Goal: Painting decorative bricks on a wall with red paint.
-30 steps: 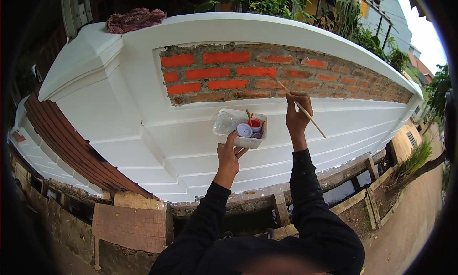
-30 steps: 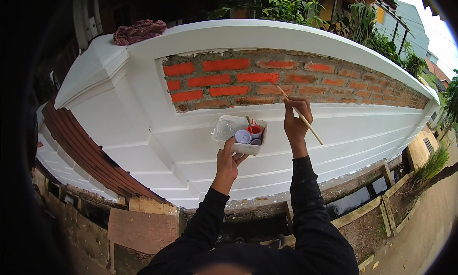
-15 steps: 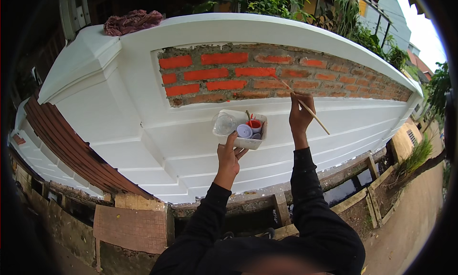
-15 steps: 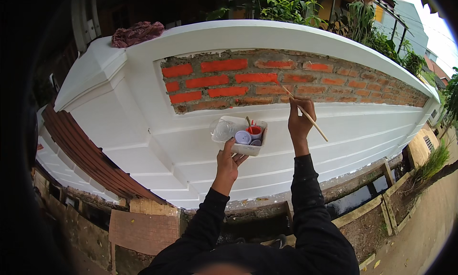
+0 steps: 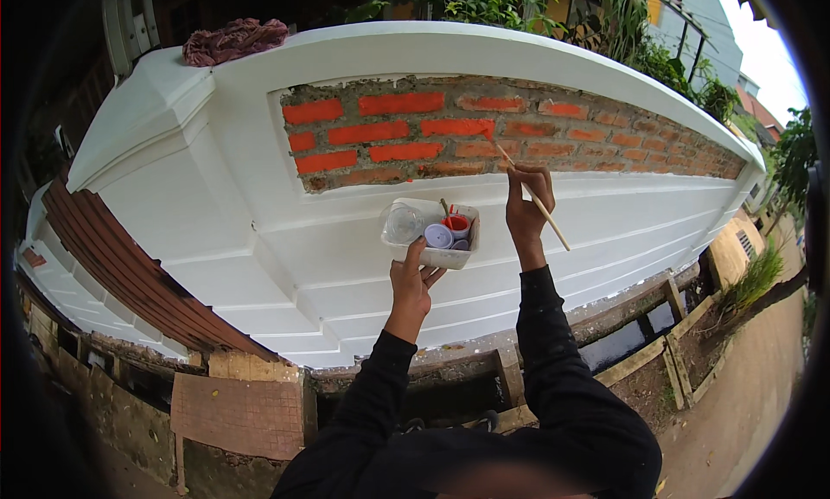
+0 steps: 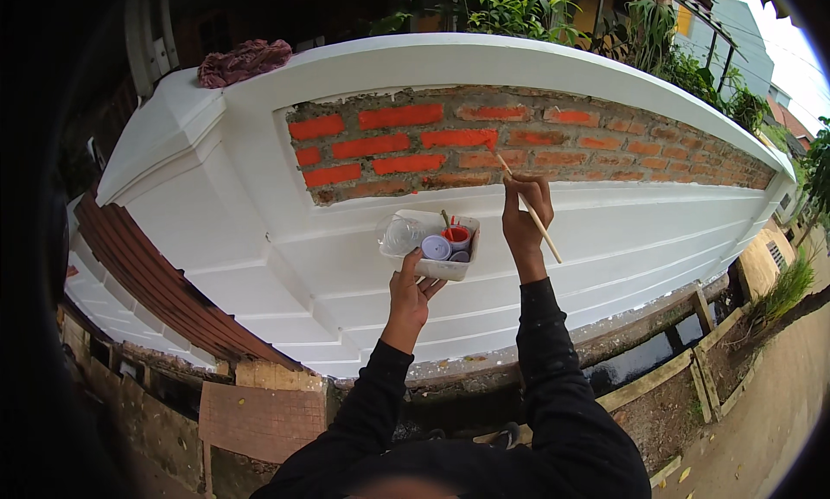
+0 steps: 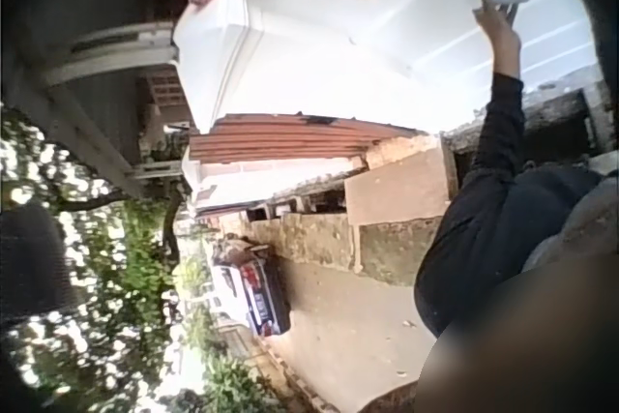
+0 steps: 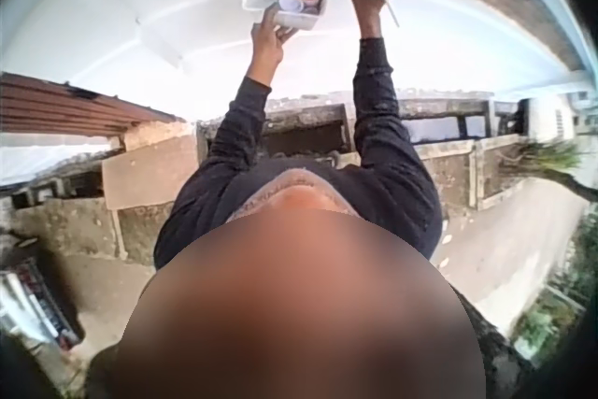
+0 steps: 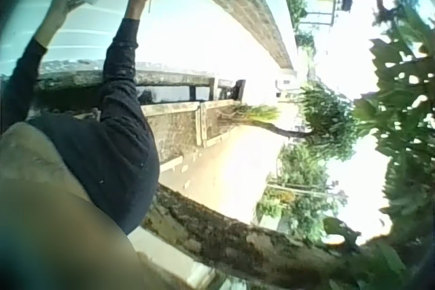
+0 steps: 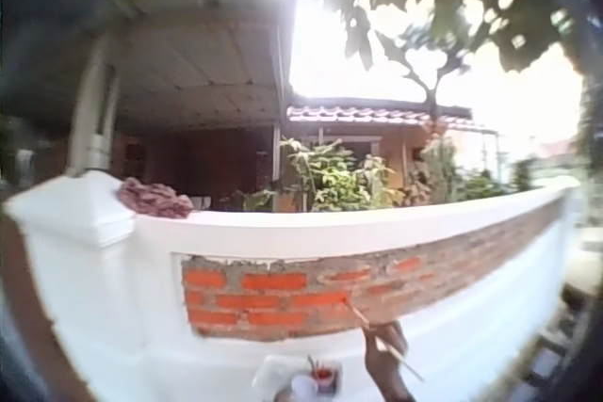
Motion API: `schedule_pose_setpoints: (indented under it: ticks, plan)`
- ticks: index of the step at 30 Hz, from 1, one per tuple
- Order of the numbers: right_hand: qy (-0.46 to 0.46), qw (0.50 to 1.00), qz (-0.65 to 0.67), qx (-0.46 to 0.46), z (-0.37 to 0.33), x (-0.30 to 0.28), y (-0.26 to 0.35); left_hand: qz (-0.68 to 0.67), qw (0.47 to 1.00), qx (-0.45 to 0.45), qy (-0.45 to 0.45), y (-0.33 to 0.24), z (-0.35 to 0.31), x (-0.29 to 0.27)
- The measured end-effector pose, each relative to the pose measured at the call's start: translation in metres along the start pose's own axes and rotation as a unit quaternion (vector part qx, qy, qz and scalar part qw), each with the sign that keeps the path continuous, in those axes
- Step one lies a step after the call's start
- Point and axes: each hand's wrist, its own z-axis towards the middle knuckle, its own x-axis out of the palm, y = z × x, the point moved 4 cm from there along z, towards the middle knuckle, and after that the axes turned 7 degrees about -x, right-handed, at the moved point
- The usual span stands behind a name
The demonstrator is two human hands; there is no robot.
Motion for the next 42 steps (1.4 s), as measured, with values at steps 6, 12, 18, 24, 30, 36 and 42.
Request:
schedule_pose_setpoints:
  ticks: [6, 12, 18, 24, 30, 36, 42]
  plan:
    - [0.000, 1.000, 0.017, -0.002, -0.002, 0.003, 0.010, 0.019, 1.000, 0.003, 0.004, 0.002, -0.006, -0.003]
    - [0.033, 0.999, -0.010, 0.005, -0.006, 0.003, 0.008, 0.022, 1.000, 0.001, 0.011, -0.007, -0.009, -0.008]
    - [-0.010, 1.000, -0.015, -0.010, 0.001, -0.011, 0.010, 0.021, 1.000, 0.005, -0.009, -0.010, -0.015, -0.008]
    - [0.037, 0.999, 0.036, -0.005, -0.004, 0.009, 0.026, 0.013, 1.000, 0.011, -0.003, -0.013, -0.022, -0.014]
    - [-0.008, 1.000, 0.019, 0.013, 0.002, -0.004, 0.020, 0.011, 1.000, 0.018, -0.009, -0.009, -0.032, -0.019]
    - [0.065, 0.994, 0.085, -0.011, -0.001, 0.021, 0.034, -0.016, 0.999, 0.035, -0.030, 0.002, -0.039, -0.022]
    - [0.048, 0.992, 0.112, 0.024, 0.010, 0.018, 0.000, -0.016, 0.996, 0.076, -0.050, 0.000, -0.049, -0.017]
